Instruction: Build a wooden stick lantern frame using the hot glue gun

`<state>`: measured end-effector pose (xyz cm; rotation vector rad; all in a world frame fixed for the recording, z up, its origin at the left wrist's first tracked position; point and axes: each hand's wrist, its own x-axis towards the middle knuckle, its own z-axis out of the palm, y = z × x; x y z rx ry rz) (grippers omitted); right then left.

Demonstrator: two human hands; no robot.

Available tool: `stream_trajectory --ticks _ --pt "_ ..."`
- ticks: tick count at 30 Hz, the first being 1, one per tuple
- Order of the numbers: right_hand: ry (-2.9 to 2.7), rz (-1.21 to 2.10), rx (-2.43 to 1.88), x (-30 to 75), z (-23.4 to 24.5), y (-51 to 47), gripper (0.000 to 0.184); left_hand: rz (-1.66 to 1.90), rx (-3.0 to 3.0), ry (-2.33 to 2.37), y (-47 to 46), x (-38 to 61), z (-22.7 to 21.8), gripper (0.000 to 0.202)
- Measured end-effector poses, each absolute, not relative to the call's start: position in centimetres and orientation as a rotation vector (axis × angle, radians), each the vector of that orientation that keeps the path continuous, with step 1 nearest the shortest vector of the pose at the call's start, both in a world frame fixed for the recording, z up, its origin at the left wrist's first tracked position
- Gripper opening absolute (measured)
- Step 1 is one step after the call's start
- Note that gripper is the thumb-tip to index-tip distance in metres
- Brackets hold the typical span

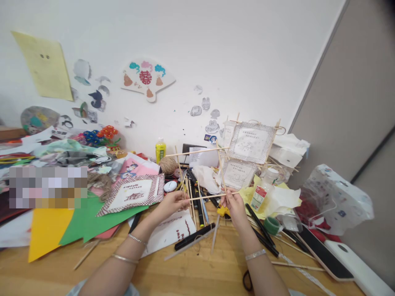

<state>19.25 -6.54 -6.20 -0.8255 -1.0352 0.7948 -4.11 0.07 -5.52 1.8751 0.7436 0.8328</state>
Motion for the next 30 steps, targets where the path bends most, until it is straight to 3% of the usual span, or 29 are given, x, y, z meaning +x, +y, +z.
stream_trajectory --ticks 8,16,30 --pt "-1.018 0.796 -0.81 19.31 -6.15 -6.59 0.037 0.832 1.849 0.734 0.11 -4.18 -5.53 0.038" --pt "-1.009 0.789 -0.789 19.12 -6.18 -6.56 0.034 0.82 1.68 0.747 0.82 -4.4 -5.99 0.054" --pt "-1.015 0.819 -0.76 19.2 -6.48 -6.5 0.032 0.783 1.551 0.655 0.47 -4.58 -5.56 0.055"
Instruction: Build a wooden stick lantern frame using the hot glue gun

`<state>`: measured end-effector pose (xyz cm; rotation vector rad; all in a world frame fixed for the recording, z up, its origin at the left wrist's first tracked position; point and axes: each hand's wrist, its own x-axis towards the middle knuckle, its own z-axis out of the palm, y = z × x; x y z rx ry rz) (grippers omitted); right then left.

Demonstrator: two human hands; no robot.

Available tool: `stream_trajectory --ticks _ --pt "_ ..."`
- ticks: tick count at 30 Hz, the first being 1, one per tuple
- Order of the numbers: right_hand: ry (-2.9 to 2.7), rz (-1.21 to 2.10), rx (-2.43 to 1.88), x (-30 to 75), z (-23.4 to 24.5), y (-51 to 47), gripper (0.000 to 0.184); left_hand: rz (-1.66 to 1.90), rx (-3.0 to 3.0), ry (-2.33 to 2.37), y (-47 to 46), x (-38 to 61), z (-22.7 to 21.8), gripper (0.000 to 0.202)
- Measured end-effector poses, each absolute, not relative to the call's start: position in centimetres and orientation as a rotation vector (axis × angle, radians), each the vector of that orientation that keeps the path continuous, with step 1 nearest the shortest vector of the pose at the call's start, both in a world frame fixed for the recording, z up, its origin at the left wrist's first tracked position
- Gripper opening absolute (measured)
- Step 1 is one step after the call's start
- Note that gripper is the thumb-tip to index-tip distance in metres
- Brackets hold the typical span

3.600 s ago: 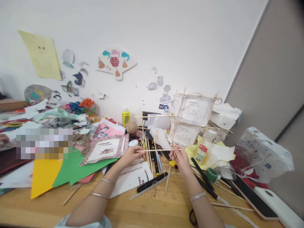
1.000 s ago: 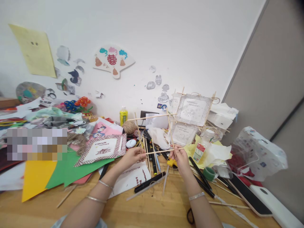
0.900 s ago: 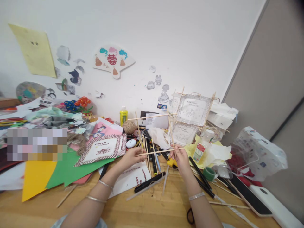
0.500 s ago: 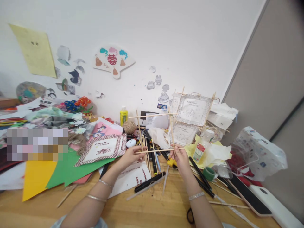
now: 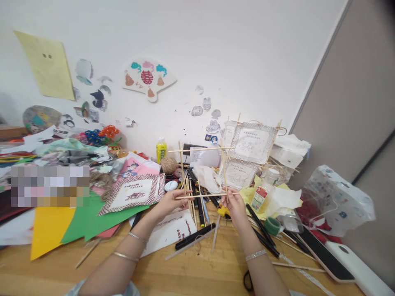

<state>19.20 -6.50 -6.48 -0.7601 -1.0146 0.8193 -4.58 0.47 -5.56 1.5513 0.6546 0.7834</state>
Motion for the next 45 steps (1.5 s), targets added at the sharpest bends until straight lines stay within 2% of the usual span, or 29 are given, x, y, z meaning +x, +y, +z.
stream_trajectory --ticks 16,24,32,45 --pt "-1.0 0.825 -0.757 19.29 -6.54 -6.45 0.033 0.797 1.617 0.622 0.6 -4.6 -5.77 0.038" --pt "-1.003 0.825 -0.762 19.27 -6.47 -6.49 0.032 0.773 1.594 0.636 0.48 -4.7 -5.66 0.045" --pt "-1.028 0.803 -0.772 19.27 -6.48 -6.3 0.033 0.788 1.578 0.631 0.33 -4.52 -5.44 0.037" --pt "-1.034 0.834 -0.749 19.19 -6.38 -6.29 0.032 0.818 1.578 0.609 0.15 -4.48 -5.23 0.037"
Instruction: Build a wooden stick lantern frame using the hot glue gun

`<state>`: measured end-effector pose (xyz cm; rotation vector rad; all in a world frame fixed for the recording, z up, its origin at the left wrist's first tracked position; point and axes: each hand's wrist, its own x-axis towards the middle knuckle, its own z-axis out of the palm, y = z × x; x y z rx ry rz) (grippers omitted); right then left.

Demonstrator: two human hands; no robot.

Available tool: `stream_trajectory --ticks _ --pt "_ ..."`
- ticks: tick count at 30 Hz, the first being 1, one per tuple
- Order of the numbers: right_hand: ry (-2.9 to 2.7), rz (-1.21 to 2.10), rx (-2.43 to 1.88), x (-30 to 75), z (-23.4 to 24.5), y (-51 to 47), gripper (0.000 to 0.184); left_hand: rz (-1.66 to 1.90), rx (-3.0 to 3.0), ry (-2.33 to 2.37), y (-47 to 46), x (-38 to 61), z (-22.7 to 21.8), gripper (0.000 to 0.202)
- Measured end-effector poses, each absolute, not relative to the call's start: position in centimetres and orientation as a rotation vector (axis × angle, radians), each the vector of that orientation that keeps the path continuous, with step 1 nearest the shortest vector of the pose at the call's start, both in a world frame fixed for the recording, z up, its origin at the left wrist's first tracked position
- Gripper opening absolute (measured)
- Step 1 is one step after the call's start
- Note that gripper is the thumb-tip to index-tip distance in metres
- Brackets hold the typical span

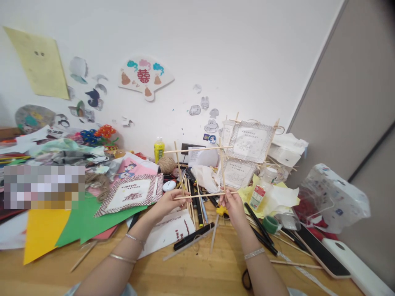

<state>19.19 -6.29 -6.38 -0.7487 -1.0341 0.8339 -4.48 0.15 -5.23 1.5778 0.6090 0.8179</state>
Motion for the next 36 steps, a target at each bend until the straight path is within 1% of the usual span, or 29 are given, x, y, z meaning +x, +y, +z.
stream_trajectory --ticks 7,14,16,21,25,29,32,34,36 --pt "-1.065 0.775 -0.809 19.1 -6.0 -6.5 0.033 0.805 1.68 0.637 -0.7 -4.5 -4.2 0.034" --pt "-1.173 0.694 -0.952 20.2 -4.4 -7.1 0.04 0.848 1.681 0.674 -0.6 -4.4 -3.7 0.034" --pt "-1.205 0.658 -0.997 21.0 -3.8 -7.8 0.039 0.867 1.695 0.688 -0.6 -4.4 -3.4 0.034" --pt "-1.208 0.528 -1.124 23.9 -3.0 -10.1 0.029 0.929 1.703 0.696 -0.4 -4.7 -3.5 0.035" --pt "-1.114 0.42 -1.194 26.5 -3.6 -11.8 0.029 0.928 1.669 0.668 -0.2 -4.7 -3.6 0.032" --pt "-0.973 0.284 -1.221 27.9 -4.0 -13.4 0.031 0.936 1.621 0.651 -0.4 -4.7 -3.4 0.033" --pt "-0.922 0.181 -1.26 28.3 -4.0 -14.8 0.027 0.938 1.619 0.658 -0.5 -4.7 -3.3 0.034" --pt "-0.932 0.049 -1.346 29.0 -4.2 -15.8 0.031 0.949 1.621 0.67 -0.4 -4.7 -3.3 0.035" --pt "-0.941 -0.171 -1.516 30.2 -4.7 -17.0 0.036 0.954 1.622 0.674 -0.3 -4.7 -3.4 0.036"
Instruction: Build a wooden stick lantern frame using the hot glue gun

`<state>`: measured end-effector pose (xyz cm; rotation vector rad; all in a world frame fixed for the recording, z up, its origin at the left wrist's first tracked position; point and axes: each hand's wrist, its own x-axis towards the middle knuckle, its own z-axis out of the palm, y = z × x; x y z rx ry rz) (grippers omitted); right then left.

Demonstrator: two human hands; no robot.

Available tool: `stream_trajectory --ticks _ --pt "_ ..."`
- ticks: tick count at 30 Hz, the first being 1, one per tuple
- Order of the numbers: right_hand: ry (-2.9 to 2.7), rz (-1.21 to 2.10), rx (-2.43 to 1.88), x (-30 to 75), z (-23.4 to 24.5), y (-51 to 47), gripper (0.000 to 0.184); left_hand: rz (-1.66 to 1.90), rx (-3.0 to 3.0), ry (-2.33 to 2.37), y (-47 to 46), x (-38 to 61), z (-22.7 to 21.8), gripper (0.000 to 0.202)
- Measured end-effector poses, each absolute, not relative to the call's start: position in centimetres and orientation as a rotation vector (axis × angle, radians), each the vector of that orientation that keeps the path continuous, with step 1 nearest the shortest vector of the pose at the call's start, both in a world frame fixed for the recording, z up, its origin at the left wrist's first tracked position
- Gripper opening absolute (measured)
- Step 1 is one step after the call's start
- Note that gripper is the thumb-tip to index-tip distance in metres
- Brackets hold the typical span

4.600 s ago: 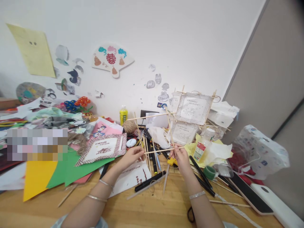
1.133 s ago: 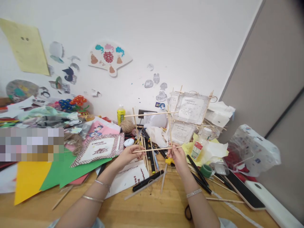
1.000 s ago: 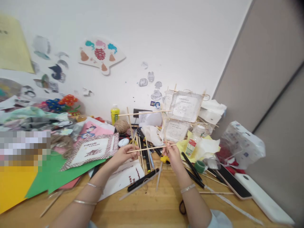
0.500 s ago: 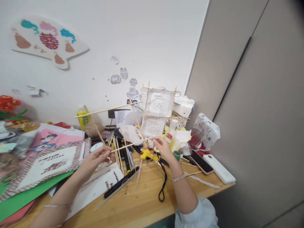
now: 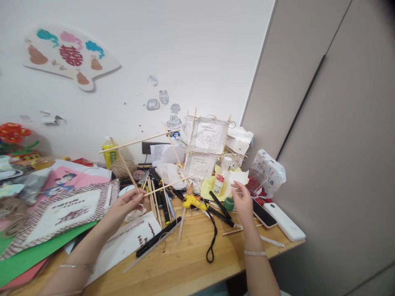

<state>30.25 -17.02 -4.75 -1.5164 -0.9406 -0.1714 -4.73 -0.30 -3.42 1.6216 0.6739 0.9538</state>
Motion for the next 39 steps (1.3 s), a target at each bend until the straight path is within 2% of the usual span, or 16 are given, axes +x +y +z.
stream_trajectory --ticks 3,6,8,11,14,16,19,23,25,35,39 --pt "-0.811 -0.501 -1.986 32.8 -6.4 -19.0 0.042 0.938 1.625 0.675 -0.1 -4.7 -3.5 0.037" --pt "-0.577 -0.551 -2.281 34.8 -8.3 -20.5 0.036 0.93 1.646 0.693 0.0 -4.7 -3.4 0.039" --pt "-0.506 -0.555 -2.312 35.3 -9.0 -21.1 0.03 0.927 1.665 0.704 -0.1 -4.6 -3.4 0.041" --pt "-0.501 -0.61 -2.283 34.3 -8.8 -21.0 0.031 0.932 1.681 0.717 -0.2 -4.6 -3.3 0.042" --pt "-0.706 -0.634 -1.929 31.5 -7.4 -19.4 0.033 0.935 1.707 0.743 -0.2 -4.6 -3.3 0.04" --pt "-0.829 -0.48 -1.651 28.9 -6.1 -17.4 0.031 0.915 1.745 0.766 -0.1 -4.6 -3.4 0.038" --pt "-0.986 -0.007 -1.297 25.2 -4.3 -13.3 0.034 0.862 1.81 0.791 0.5 -4.8 -4.0 0.036" --pt "-1.228 0.607 -1.051 22.7 -2.9 -8.6 0.035 0.846 1.858 0.796 1.1 -4.9 -4.5 0.036" --pt "-1.29 0.787 -1.022 22.3 -3.0 -7.4 0.035 0.862 1.851 0.805 0.9 -4.7 -4.4 0.037" --pt "-1.166 0.837 -1.004 22.2 -5.8 -6.6 0.03 0.735 1.713 0.779 -1.2 -4.4 -2.8 0.048" --pt "-1.098 0.817 -0.99 21.9 -6.1 -6.3 0.033 0.823 1.59 0.753 -1.1 -4.3 -3.2 0.048"
